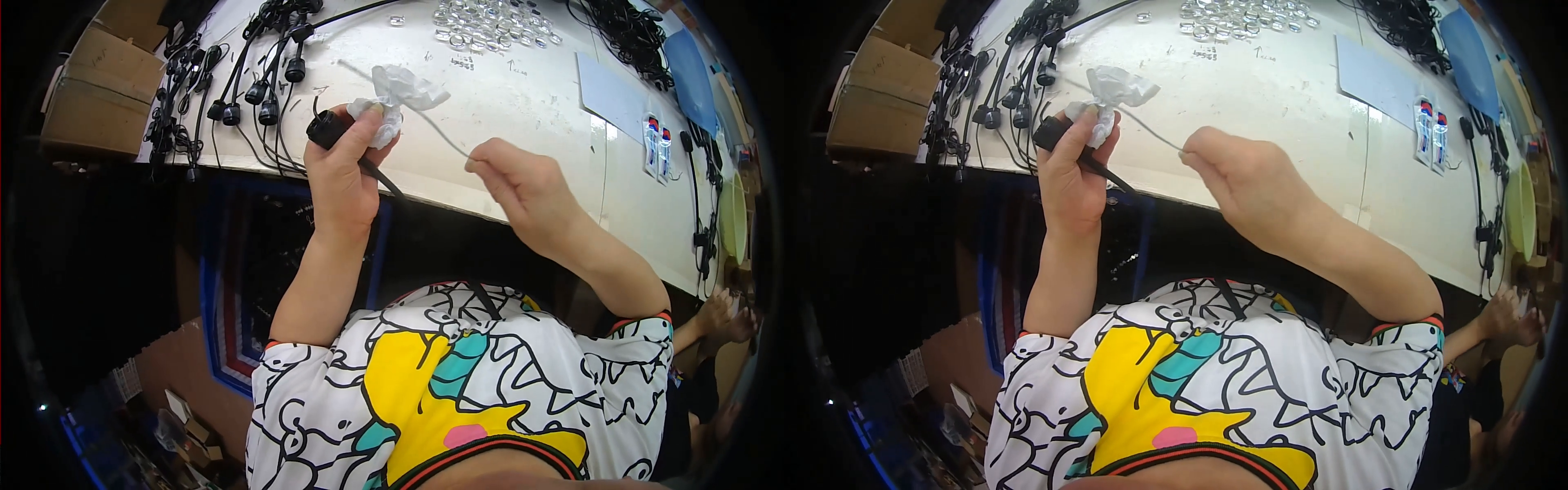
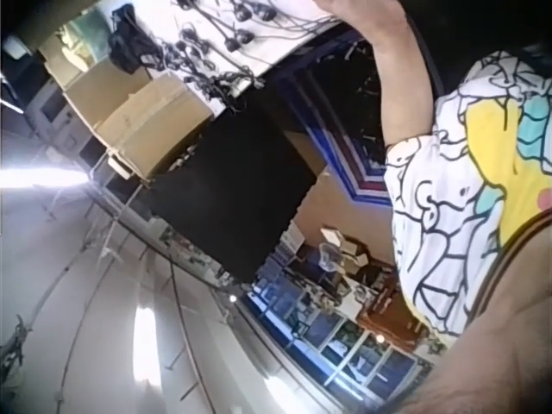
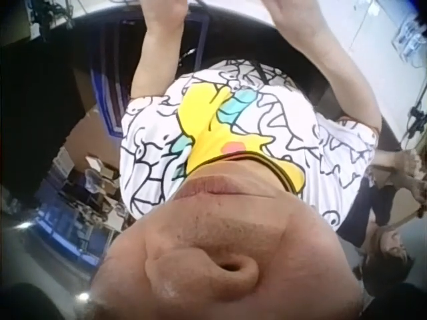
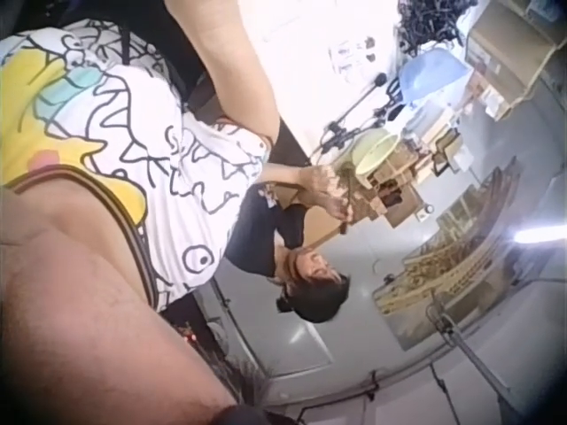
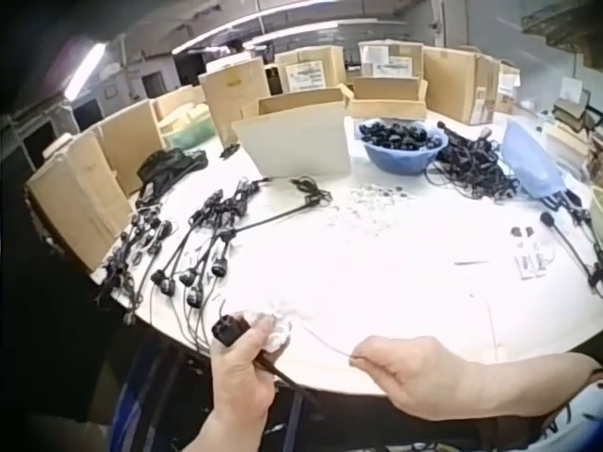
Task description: The person applies glue from a tube to small plastic housings, then assembles them with LED lights and wires by hand.
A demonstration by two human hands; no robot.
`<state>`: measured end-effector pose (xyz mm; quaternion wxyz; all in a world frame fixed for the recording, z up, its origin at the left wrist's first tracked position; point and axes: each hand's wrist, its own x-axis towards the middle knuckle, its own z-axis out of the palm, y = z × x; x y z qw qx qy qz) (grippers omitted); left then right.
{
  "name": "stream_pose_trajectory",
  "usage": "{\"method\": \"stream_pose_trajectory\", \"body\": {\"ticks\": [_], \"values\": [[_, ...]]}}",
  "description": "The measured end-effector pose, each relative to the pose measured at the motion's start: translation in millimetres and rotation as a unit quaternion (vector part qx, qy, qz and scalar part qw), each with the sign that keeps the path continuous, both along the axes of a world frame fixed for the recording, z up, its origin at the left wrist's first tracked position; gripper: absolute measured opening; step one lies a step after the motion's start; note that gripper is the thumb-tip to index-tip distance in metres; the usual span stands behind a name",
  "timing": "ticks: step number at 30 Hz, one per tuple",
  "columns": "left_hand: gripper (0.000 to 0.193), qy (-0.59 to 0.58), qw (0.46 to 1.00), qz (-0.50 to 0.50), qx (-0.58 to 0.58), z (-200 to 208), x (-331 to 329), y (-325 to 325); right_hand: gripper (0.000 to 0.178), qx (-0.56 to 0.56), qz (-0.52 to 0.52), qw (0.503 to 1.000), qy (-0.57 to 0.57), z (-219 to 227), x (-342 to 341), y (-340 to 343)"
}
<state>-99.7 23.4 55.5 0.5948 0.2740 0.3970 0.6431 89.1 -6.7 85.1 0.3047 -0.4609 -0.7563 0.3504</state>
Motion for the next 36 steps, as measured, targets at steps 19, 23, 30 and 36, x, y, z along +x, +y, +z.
{"method": "stream_pose_trajectory", "body": {"ticks": [19, 23, 30, 36], "values": [[0.041, 0.003, 0.998, -0.020, 0.052, 6.8, 6.1, -21.2, 0.011, -0.063, 0.031, 0.997, 0.017, -0.6, -10.6, -0.8], [0.039, 0.005, 0.999, -0.008, 0.052, 1.0, 4.0, -20.3, 0.009, -0.056, 0.042, 0.997, -0.017, -4.7, -13.8, -3.7], [0.035, 0.038, 0.996, 0.004, 0.078, 4.9, 4.4, -22.2, 0.004, -0.040, 0.061, 0.997, -0.017, -8.5, -18.1, -11.3], [0.044, 0.064, 0.992, -0.011, 0.111, 1.1, 0.4, -18.4, 0.003, -0.045, 0.056, 0.997, 0.007, -10.7, -14.2, -17.6]]}}
